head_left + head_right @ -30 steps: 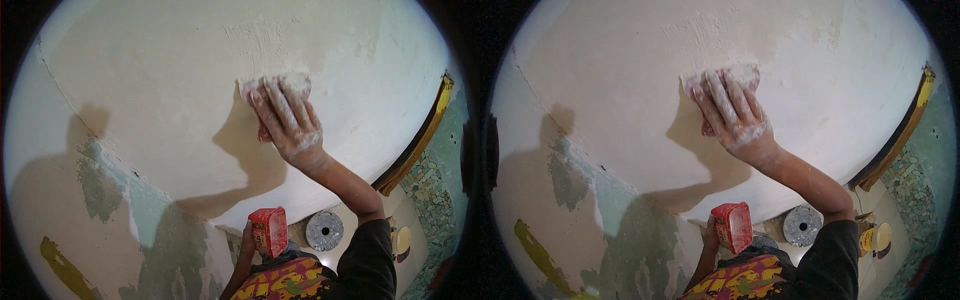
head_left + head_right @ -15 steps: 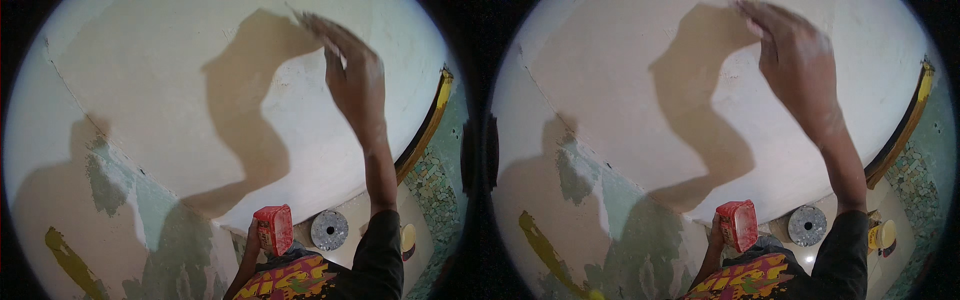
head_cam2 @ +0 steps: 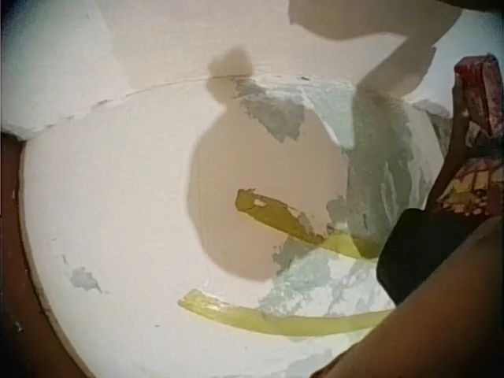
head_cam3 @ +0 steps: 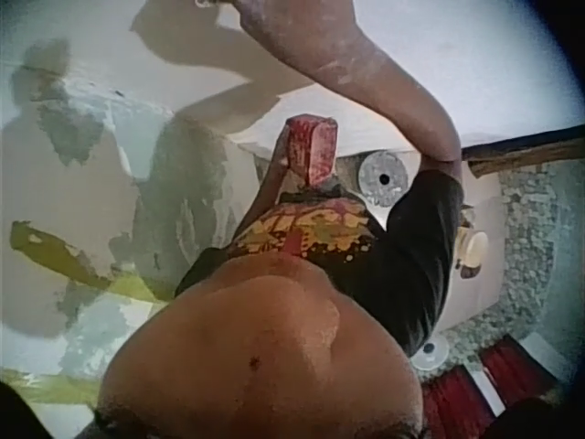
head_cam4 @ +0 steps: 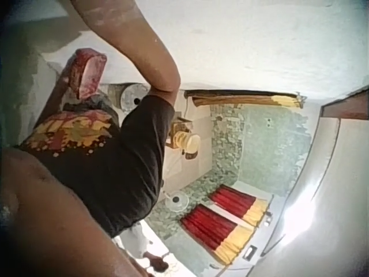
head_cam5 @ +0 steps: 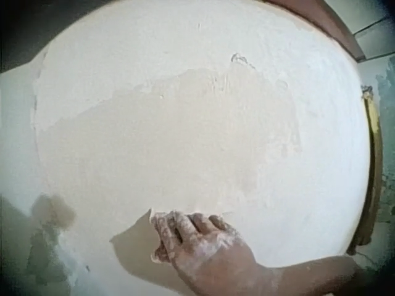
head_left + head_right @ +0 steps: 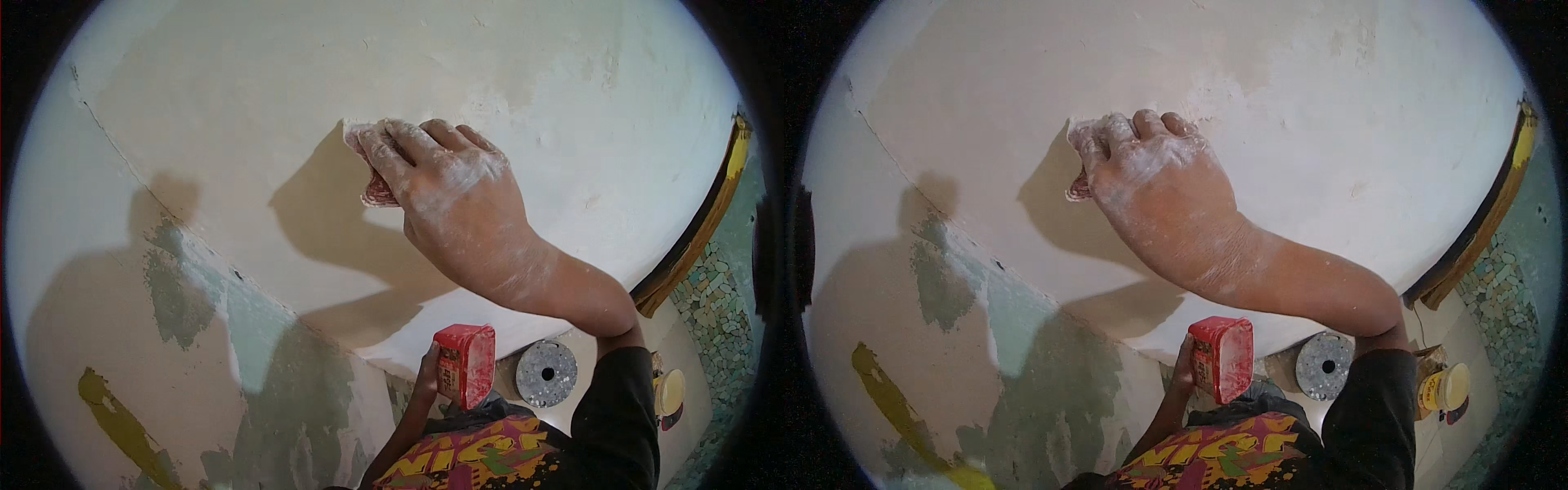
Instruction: Applying and smoothing plaster on a wall surface using a spatula.
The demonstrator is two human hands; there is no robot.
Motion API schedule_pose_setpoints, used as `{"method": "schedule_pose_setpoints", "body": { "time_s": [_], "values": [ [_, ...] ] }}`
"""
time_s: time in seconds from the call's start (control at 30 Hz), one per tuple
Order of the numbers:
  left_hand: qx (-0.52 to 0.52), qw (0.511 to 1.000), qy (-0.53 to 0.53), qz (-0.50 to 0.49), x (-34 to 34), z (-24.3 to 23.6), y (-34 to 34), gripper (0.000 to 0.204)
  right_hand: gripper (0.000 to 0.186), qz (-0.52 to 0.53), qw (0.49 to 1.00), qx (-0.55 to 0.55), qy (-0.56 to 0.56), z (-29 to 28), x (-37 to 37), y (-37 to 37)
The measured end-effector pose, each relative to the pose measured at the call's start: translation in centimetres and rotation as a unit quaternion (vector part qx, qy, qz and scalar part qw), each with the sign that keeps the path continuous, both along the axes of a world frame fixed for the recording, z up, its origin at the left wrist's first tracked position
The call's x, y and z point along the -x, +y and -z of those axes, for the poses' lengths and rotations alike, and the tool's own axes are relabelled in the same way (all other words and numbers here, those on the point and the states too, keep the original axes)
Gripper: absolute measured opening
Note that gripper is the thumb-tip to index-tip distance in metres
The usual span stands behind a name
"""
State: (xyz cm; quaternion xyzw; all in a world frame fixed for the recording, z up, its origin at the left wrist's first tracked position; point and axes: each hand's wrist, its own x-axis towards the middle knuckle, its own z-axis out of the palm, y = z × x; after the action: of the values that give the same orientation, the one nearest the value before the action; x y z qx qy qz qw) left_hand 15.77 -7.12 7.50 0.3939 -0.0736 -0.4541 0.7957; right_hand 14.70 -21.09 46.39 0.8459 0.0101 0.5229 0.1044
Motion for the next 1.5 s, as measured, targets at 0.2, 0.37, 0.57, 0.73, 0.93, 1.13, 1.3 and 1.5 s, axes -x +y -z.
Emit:
{"method": "schedule_pose_setpoints", "body": {
  "time_s": [0.2,0.37,0.57,0.73,0.93,1.13,1.3,1.5],
  "values": [
    [0.030,1.000,-0.002,-0.003,0.1,0.6,-0.2,0.056,0.025,0.012,0.998,0.018,-0.062,-4.1,1.6,-3.4],
    [0.009,0.999,-0.034,-0.015,1.0,1.6,-0.7,0.057,0.022,0.009,0.996,0.002,-0.090,-7.1,0.8,-4.9],
    [0.047,0.997,-0.043,-0.031,0.4,0.8,-0.9,0.056,0.049,0.009,0.996,0.067,0.063,0.6,0.6,-1.0],
    [-0.005,0.999,-0.017,-0.033,-0.2,0.5,-1.5,0.059,0.058,-0.016,0.982,0.042,0.184,5.0,3.2,-2.1],
    [-0.053,0.996,-0.033,-0.068,0.6,-0.2,-1.0,0.058,0.045,-0.015,0.997,-0.007,0.071,1.9,3.4,-4.7],
    [-0.073,0.996,-0.016,-0.049,1.4,-0.1,-2.1,0.057,0.055,0.021,0.993,0.062,-0.098,5.2,-2.1,-6.3],
    [-0.091,0.994,-0.024,-0.051,1.5,-0.8,-1.9,0.059,0.061,0.042,0.999,-0.010,-0.028,8.3,-0.7,-4.4],
    [-0.108,0.992,-0.014,-0.063,1.9,-1.2,-1.6,0.060,0.062,0.029,0.994,-0.071,0.080,11.3,2.1,-3.4]
  ]
}}
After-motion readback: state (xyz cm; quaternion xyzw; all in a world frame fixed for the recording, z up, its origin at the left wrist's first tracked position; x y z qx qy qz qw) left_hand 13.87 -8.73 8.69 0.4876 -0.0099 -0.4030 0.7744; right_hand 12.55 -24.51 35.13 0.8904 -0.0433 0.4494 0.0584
